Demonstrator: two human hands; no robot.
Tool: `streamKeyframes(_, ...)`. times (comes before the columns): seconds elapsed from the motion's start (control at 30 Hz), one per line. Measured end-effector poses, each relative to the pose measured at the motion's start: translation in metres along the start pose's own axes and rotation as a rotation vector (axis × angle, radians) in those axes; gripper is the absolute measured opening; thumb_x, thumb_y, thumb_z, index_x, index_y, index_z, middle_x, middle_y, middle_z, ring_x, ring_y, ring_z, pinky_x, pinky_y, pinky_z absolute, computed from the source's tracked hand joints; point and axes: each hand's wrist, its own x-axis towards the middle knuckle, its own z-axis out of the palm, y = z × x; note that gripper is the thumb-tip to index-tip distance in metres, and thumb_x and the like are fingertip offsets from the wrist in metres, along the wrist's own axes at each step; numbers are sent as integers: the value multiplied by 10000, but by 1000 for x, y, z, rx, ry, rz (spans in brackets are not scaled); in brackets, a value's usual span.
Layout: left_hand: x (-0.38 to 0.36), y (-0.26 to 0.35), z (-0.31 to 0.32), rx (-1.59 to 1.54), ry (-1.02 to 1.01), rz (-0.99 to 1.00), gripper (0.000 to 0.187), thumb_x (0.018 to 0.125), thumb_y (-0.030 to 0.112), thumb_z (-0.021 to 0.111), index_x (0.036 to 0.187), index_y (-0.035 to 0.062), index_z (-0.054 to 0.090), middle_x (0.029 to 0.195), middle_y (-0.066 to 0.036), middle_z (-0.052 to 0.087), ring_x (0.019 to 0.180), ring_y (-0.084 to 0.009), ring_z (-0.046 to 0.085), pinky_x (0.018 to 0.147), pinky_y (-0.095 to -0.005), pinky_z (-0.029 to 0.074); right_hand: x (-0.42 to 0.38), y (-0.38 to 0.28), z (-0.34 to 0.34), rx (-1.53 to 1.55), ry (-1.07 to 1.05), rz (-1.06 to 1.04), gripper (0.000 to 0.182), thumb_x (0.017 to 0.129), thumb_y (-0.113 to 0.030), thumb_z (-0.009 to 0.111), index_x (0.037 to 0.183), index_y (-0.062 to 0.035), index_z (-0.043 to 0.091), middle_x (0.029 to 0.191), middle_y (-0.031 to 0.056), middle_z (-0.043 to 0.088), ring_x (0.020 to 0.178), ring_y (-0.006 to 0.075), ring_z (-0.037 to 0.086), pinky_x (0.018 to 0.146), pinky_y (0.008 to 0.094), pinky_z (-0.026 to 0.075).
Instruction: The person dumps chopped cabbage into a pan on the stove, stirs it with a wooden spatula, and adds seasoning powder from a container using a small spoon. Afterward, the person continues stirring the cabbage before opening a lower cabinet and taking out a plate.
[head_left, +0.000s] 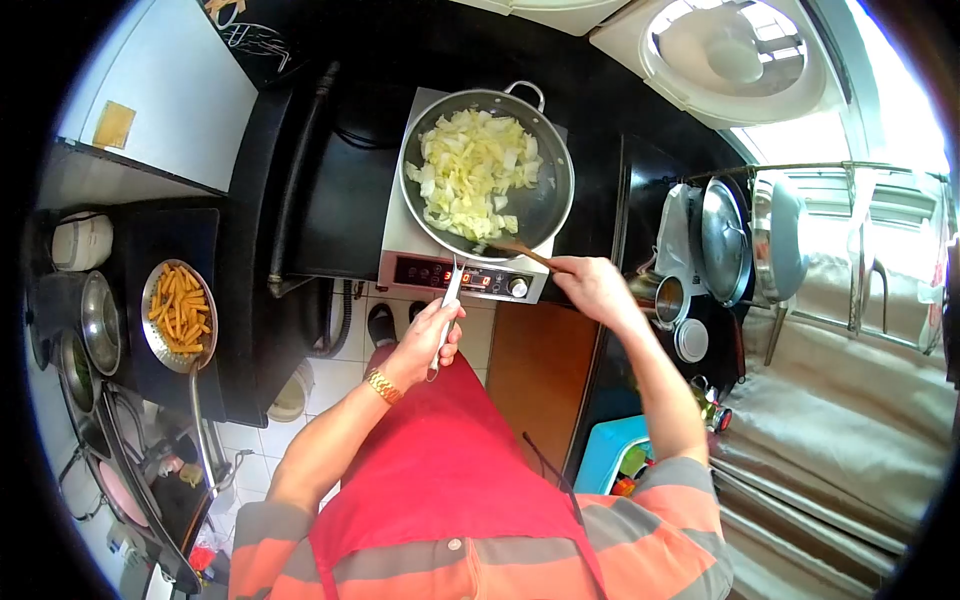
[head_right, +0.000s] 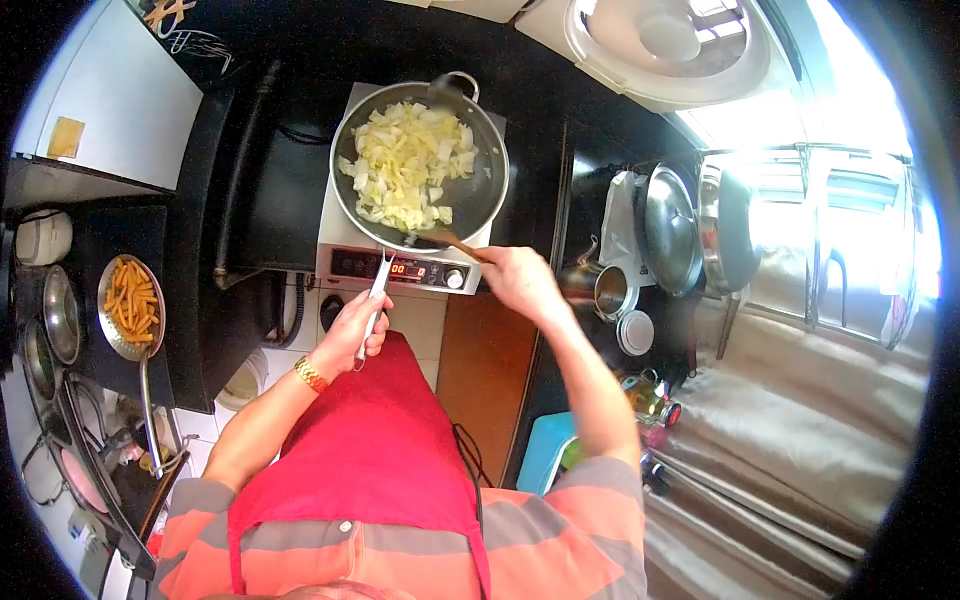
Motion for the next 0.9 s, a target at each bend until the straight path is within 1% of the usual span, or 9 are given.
streamKeyframes(0.13,0,-3,1,44,15,21,257,1136,372,529,1123,116,547,721,19,520,499,-65,442,423,-247,377,57,-7,64,93,299,8,354,972,-197,627,1292,-94,738,1081,267,745,1044,441,716,939,524,574)
streamKeyframes(0.2,0,-2,0,47,21,18,256,1136,369,529,1119,114,546,718,19,518,500,-66,440,424,-249,375,75,-2,57,223,343,56,342,976,-200,639,1278,-88,753,1114,274,741,1071,453,714,955,507,575)
streamKeyframes(0.3,-1,-2,2,48,23,27,267,1130,380,533,1104,114,541,717,20,505,499,-61,434,426,-248,372,76,-5,25,221,393,45,344,980,-208,637,1270,-66,755,1142,267,739,1094,441,715,962,487,578)
streamKeyframes(0.43,2,-4,0,68,33,29,282,1126,393,537,1091,113,536,719,18,499,497,-51,432,427,-242,373,109,0,17,154,437,28,333,994,-228,611,1261,-100,763,1096,267,751,1047,454,718,931,525,572)
streamKeyframes(0.5,0,-2,1,66,42,28,282,1127,391,535,1090,111,536,719,18,501,496,-51,432,426,-242,375,124,-1,31,70,530,35,335,1004,-229,587,1273,-121,755,1073,264,749,1029,464,714,912,555,563)
streamKeyframes(0.63,-2,0,4,62,45,24,279,1130,385,529,1092,109,534,716,21,502,489,-52,435,422,-242,376,118,21,74,120,420,25,348,1010,-217,579,1316,-122,714,1079,268,740,1040,482,703,923,561,557)
streamKeyframes(0.67,-1,1,5,61,39,30,279,1130,385,529,1092,109,534,716,21,502,489,-52,435,422,-242,376,104,18,67,80,389,62,342,1002,-224,594,1304,-133,727,1074,251,747,1033,469,709,918,554,564)
streamKeyframes(0.8,1,-2,0,51,20,30,263,1130,375,535,1104,113,535,715,19,506,488,-58,432,416,-245,364,46,23,-5,-138,220,41,332,976,-233,645,1281,-175,763,1091,182,761,992,402,739,885,507,594)
streamKeyframes(0.9,0,-2,0,33,16,9,252,1129,369,540,1114,117,539,715,15,513,488,-66,432,413,-249,359,17,25,-58,-439,200,33,328,952,-217,688,1266,-216,782,991,130,757,911,345,758,821,482,610)
